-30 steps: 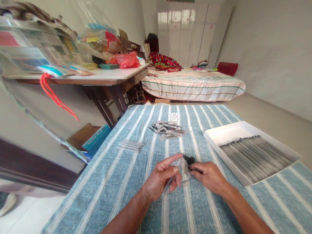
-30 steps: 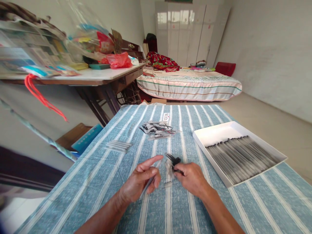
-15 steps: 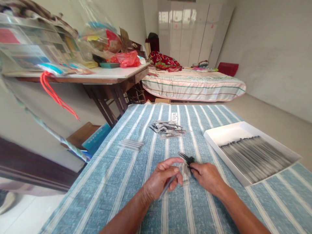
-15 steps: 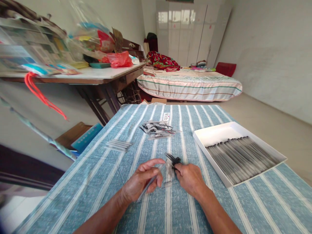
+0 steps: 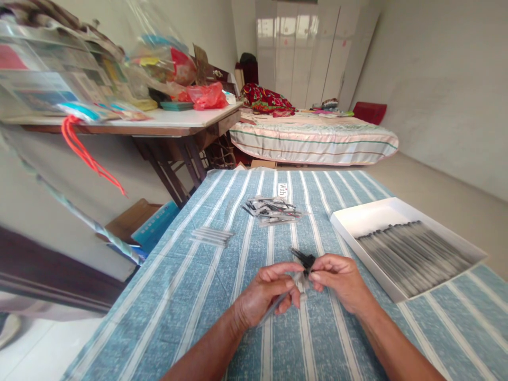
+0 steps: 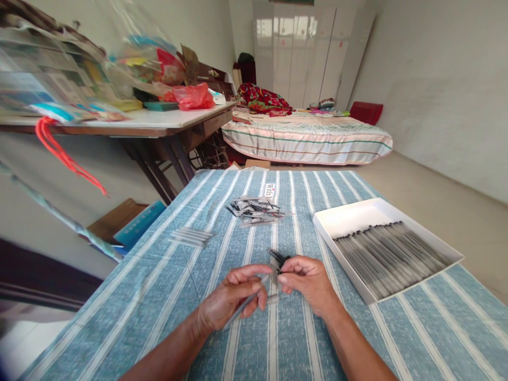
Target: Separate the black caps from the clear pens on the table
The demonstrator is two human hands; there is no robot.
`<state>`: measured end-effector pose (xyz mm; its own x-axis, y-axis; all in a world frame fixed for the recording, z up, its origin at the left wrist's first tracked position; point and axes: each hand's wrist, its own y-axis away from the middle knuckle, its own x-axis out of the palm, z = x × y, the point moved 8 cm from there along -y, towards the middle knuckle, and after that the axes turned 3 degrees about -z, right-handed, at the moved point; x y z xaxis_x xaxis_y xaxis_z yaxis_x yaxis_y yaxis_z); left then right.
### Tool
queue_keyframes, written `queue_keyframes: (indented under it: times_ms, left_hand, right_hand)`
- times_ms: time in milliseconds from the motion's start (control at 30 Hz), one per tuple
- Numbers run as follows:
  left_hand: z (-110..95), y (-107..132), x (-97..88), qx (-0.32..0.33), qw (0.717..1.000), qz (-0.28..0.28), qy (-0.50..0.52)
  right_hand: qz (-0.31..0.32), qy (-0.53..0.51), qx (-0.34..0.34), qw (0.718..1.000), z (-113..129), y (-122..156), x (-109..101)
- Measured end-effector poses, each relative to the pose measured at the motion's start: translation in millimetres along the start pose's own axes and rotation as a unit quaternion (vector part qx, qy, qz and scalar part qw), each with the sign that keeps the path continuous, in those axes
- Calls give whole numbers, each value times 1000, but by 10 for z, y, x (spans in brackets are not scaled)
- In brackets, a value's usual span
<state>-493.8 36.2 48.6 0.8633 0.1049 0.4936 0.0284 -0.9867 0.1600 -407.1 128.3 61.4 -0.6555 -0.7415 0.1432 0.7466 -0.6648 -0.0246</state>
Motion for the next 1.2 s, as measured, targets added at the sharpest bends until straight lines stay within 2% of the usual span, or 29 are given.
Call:
queue_keyframes:
  times_ms: [333,533,867,1100,1200]
  left_hand:
    - [35,7,50,-18,999,20,-20]
    - [60,9,57,-25,999,17,-35]
    - [66,5,65,-31,998,17,-48]
    - [108,28,55,-55,996,24,-60]
    - [131,35,54,-66,996,27,-51]
  right_hand:
    - [20,-44,18,999,-50,13,48]
    - [30,-6,-4,1000,-8,24,55]
    - [35,50,-2,998,0,22,59]
    - [62,82,-34,994,67,38,108]
    - [67,75,-19,995,41,38,102]
